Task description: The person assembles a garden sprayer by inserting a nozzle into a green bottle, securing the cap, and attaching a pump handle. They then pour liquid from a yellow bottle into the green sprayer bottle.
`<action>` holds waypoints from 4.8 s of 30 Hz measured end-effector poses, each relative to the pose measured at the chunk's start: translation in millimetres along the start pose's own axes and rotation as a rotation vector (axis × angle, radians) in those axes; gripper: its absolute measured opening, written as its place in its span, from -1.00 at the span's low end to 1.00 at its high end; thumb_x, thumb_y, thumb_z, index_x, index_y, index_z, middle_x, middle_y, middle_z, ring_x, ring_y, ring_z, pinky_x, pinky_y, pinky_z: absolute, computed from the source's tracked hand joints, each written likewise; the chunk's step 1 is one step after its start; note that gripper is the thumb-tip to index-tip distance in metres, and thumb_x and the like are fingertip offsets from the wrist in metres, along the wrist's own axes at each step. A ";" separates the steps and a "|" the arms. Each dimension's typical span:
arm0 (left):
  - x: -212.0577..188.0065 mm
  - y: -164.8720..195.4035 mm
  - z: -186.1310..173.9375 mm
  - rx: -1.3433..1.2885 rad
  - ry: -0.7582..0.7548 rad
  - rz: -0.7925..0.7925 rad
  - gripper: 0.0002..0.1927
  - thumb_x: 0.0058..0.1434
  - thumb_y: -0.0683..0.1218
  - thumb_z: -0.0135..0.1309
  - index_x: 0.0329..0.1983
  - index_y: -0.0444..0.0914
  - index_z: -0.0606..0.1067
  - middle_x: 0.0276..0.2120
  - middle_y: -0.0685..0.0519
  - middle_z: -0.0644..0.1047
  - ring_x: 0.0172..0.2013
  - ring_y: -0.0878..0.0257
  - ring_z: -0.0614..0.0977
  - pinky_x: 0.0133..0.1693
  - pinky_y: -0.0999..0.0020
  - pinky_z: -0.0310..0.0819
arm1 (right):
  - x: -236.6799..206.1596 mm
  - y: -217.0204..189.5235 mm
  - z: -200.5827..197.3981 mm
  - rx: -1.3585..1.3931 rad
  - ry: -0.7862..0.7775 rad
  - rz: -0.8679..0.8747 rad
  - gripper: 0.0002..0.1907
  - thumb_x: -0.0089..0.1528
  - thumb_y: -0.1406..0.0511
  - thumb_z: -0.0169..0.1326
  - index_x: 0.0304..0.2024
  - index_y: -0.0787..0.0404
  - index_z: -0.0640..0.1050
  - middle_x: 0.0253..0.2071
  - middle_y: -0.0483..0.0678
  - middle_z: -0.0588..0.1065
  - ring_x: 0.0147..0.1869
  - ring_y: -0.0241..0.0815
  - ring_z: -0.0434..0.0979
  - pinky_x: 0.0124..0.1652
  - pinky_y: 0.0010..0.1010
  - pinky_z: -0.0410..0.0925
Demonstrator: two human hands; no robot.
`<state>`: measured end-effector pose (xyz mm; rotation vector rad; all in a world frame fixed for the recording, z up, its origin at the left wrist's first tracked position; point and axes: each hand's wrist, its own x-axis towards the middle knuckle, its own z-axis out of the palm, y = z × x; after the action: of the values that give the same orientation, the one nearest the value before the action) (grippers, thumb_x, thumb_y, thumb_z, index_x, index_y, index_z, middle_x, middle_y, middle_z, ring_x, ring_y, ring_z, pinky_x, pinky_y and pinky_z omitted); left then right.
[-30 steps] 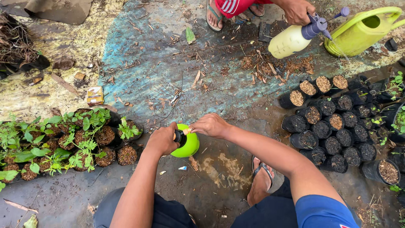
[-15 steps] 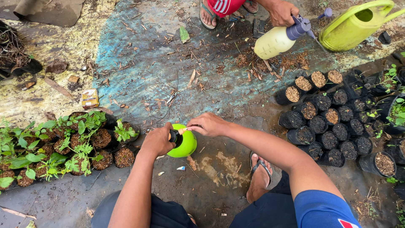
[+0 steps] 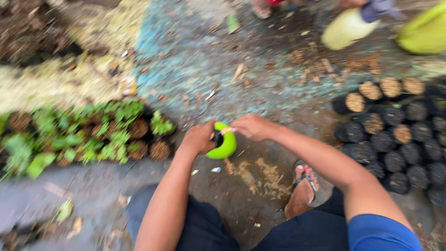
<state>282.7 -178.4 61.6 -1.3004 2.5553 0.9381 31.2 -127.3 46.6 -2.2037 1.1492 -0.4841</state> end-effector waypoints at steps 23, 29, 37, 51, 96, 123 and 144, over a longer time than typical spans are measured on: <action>5.3 -5.0 14.2 0.036 -0.006 -0.028 -0.51 0.02 -0.11 0.25 0.01 -0.25 0.37 -0.20 -0.19 0.62 -0.10 -0.16 0.66 -0.07 -0.05 0.53 | -0.5 -10.8 7.2 -0.146 0.224 -0.150 -0.80 0.18 0.41 0.19 -0.12 0.24 0.62 -0.22 0.00 0.60 -0.16 0.03 0.63 -0.17 -0.21 0.47; 4.6 -5.4 14.7 0.044 0.010 0.002 -0.52 -0.01 -0.13 0.26 -0.02 -0.24 0.38 -0.19 -0.17 0.62 -0.09 -0.14 0.66 -0.08 -0.04 0.53 | 8.4 -3.6 11.2 0.288 -0.002 0.301 -0.85 0.31 0.31 0.15 -0.13 0.23 0.65 -0.28 -0.02 0.66 -0.21 0.01 0.64 -0.22 -0.20 0.45; 4.2 -11.2 9.9 0.014 0.022 -0.006 -0.53 0.00 -0.10 0.26 -0.02 -0.20 0.39 -0.23 -0.14 0.62 -0.13 -0.15 0.66 -0.11 -0.06 0.52 | 3.9 -16.3 -6.4 -0.313 0.118 -0.182 -0.71 0.23 0.25 0.18 -0.02 0.19 0.56 -0.28 -0.02 0.55 -0.22 0.04 0.56 -0.28 -0.16 0.42; 5.5 -4.5 19.8 0.010 0.087 0.089 -0.54 0.01 -0.13 0.24 -0.03 -0.30 0.39 -0.20 -0.23 0.61 -0.10 -0.20 0.64 -0.06 -0.07 0.53 | 12.9 -1.9 -2.2 0.469 -0.151 0.333 -0.83 0.33 0.26 0.09 -0.16 0.24 0.60 -0.34 -0.02 0.65 -0.27 -0.18 0.64 -0.23 -0.42 0.48; 47.1 107.9 202.2 -0.415 0.551 0.338 0.16 -0.07 0.00 0.46 0.55 -0.34 0.11 0.49 -0.22 0.25 0.47 -0.23 0.27 0.47 0.01 0.14 | -116.0 4.1 58.3 0.297 0.902 0.712 -0.47 0.00 0.16 0.43 -0.09 0.28 0.55 -0.32 0.03 0.62 -0.25 -0.21 0.64 -0.14 -0.33 0.48; -6.5 121.8 210.6 -0.310 0.305 0.252 0.16 -0.35 0.21 0.57 0.32 -0.16 0.28 0.33 -0.14 0.25 0.43 -0.24 0.12 0.33 -0.33 -0.15 | -139.6 -53.9 -71.4 0.308 -0.517 0.705 -0.24 0.12 0.15 0.17 0.38 -0.08 0.28 -0.13 0.08 0.63 -0.01 0.09 0.65 -0.01 -0.15 0.43; -17.0 114.7 213.9 -0.495 0.393 0.423 0.21 -0.37 -0.21 0.50 0.43 -0.12 0.18 0.41 -0.21 0.15 0.42 -0.25 0.15 0.43 -0.12 -0.05 | -116.1 -141.4 3.7 -0.532 -0.187 1.166 -0.19 0.24 -0.34 -0.01 0.04 0.21 0.61 -0.03 0.11 0.56 0.08 0.08 0.60 -0.14 -0.11 0.49</action>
<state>170.8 7.1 -49.1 -1.1493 3.1118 1.6226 54.6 33.0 131.6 -1.4698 2.3158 0.5603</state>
